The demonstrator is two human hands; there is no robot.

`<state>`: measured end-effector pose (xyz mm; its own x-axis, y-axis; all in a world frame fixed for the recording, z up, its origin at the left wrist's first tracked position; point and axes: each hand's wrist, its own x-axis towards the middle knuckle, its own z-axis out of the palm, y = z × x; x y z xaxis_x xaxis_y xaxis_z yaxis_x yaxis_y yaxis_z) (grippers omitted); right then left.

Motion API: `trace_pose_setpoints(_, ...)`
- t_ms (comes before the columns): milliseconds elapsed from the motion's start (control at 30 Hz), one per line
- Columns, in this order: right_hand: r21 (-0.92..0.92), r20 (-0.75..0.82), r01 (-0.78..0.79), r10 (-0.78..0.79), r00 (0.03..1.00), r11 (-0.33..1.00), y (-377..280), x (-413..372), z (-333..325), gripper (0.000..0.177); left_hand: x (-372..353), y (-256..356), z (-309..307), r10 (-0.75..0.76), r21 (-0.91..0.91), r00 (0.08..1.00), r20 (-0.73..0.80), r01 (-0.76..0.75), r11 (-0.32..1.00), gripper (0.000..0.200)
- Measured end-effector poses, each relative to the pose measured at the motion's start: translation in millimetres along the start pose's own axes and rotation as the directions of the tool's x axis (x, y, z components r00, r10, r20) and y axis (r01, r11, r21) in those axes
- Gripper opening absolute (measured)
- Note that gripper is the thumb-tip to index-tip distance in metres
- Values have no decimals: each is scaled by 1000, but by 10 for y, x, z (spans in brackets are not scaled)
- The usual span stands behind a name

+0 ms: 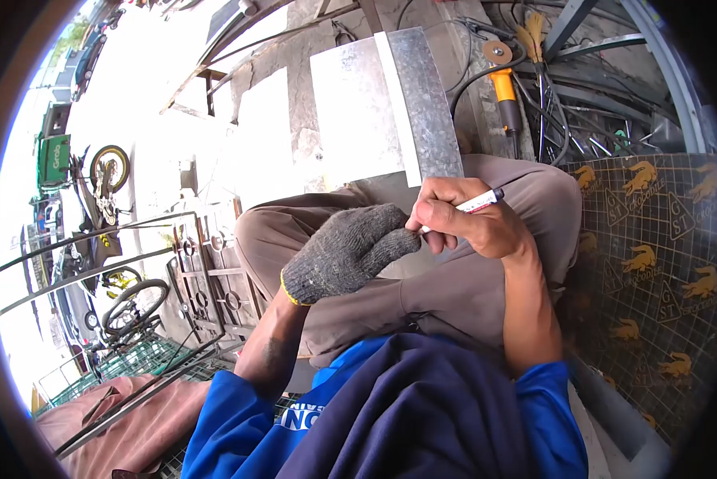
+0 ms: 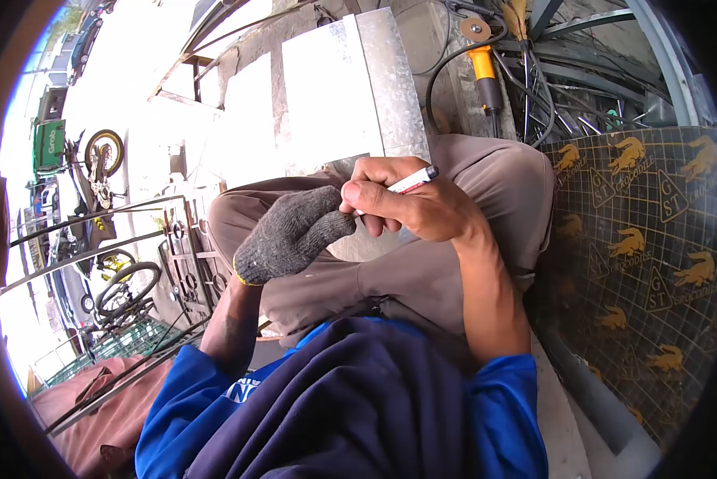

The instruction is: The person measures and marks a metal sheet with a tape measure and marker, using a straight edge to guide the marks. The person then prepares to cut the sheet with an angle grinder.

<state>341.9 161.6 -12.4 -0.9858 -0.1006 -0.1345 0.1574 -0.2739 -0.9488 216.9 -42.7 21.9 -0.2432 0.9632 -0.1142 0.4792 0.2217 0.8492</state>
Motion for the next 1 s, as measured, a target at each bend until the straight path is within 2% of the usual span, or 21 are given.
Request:
trace_pose_setpoints(33,2,30,15,-15,999,1000,-6,-11,39,39,-64,14,-32,-16,2,999,35,16,1000,24)
trace_pose_setpoints(67,-1,35,69,-69,997,998,-25,-20,100,40,-112,17,-57,61,50,998,23,-62,997,21)
trace_pose_setpoints(100,80,-66,109,-104,992,991,-21,-81,-36,42,-216,-20,-127,60,59,998,27,-61,996,21)
trace_pose_setpoints(133,155,-169,159,-132,977,975,1,-162,-295,45,-359,-102,-251,-141,-39,990,-10,140,989,21)
trace_pose_setpoints(167,248,-298,332,-254,920,910,111,-219,-647,54,-498,-205,-331,-305,-115,951,-59,297,948,22)
trace_pose_setpoints(233,241,-427,426,-298,854,872,-75,-257,-642,60,-747,-411,-459,-574,-283,799,-176,518,807,26)
trace_pose_setpoints(267,73,-457,360,-290,841,930,-73,-191,-562,58,-784,-458,-470,-566,-305,794,-222,494,814,30)
trace_pose_setpoints(300,-53,-440,244,-242,865,968,-5,-121,-562,44,-704,-427,-418,-563,-300,798,-213,495,816,30)
trace_pose_setpoints(333,-290,-465,286,-396,792,913,106,-13,-458,40,-594,-378,-306,-521,-290,803,-288,445,847,30)
trace_pose_setpoints(367,-514,-442,298,-546,712,804,202,93,-367,39,-504,-353,-218,-476,-280,799,-367,394,876,30)
trace_pose_setpoints(400,-513,-438,296,-542,717,806,263,131,-331,39,-440,-384,-155,-402,-186,841,-363,358,915,27)
trace_pose_setpoints(433,-578,-449,225,-535,716,785,313,153,-304,38,-376,-414,-94,-325,-92,876,-356,313,945,26)
trace_pose_setpoints(500,-632,-464,147,-523,715,761,335,140,-268,38,-147,-292,45,-211,5,930,-302,223,975,30)
trace_pose_setpoints(533,-632,-446,153,-518,730,760,330,126,-252,35,-81,-249,110,-220,3,929,-299,231,973,30)
trace_pose_setpoints(567,-634,-424,163,-517,744,756,314,123,-242,32,-11,-213,165,-293,-105,908,-299,275,956,29)
trace_pose_setpoints(600,-611,-464,161,-515,721,775,294,122,-220,26,46,-184,197,-365,-210,884,-293,313,926,29)
trace_pose_setpoints(700,-556,-534,180,-515,670,811,294,128,-214,25,152,-121,225,-443,-299,848,-290,359,884,30)
trace_pose_setpoints(733,-432,-609,176,-430,666,884,303,143,-195,24,164,-241,278,-366,-271,863,-348,281,921,29)
trace_pose_setpoints(767,-434,-607,179,-433,666,883,312,150,-195,24,178,-209,295,-364,-269,863,-351,279,922,29)
trace_pose_setpoints(867,-212,-658,285,-352,665,935,297,183,-196,30,240,-76,319,-434,-290,852,-294,353,889,31)
trace_pose_setpoints(1000,-165,-686,335,-352,637,928,305,196,-190,26,246,-67,373,-385,-305,861,-333,288,908,32)
